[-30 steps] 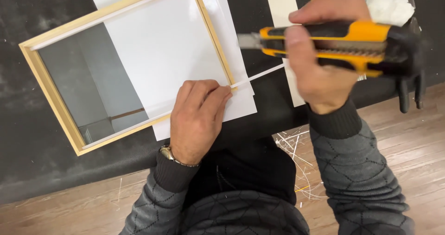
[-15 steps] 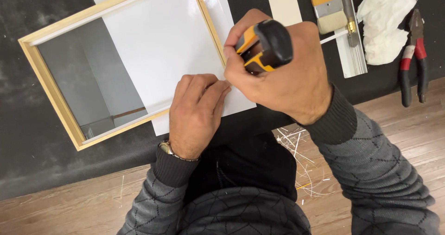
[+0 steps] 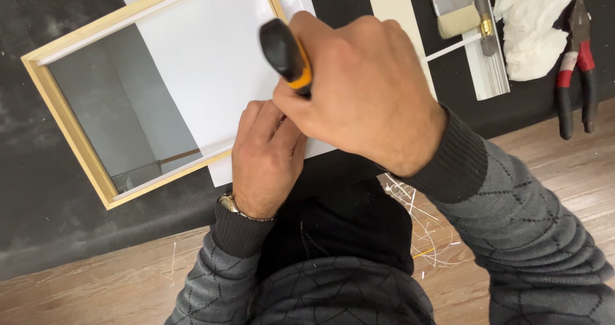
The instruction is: The recorder is cleaning a picture frame and cutting white plastic strips to fit as spacers inside the frame.
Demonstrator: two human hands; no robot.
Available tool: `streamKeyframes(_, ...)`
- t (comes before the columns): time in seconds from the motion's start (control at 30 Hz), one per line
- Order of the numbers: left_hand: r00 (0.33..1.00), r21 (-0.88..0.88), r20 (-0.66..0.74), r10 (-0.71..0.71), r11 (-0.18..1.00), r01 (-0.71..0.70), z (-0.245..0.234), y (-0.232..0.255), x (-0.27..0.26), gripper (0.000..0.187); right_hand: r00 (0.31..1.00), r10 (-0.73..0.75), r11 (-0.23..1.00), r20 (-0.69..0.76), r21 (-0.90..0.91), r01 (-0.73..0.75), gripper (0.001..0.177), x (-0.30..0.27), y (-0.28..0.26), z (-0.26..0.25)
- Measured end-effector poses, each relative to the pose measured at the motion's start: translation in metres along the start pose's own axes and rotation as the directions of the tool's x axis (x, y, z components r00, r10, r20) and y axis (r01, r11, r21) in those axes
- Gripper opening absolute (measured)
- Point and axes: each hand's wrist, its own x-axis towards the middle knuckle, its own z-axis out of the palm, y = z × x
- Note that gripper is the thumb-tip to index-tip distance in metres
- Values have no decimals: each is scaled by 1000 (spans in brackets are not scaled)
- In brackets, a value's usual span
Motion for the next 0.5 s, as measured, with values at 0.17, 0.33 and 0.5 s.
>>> streamKeyframes(0.17, 1000, 3, -2, -2, 1000, 2, 1, 0, -1, 18, 995, 54, 996, 83, -70, -48, 25, 5, -1, 1)
streamKeyframes(0.33, 1000, 3, -1, -1, 1000, 1, 0, 1, 0, 19, 1000, 18, 1000, 18, -21, -17, 21, -10, -5, -11)
streamKeyframes(0.5, 1000, -20, -15, 9, 1000, -9, -3, 3, 2, 23, 989, 136, 970, 60, 197, -145, 22, -37, -23, -29)
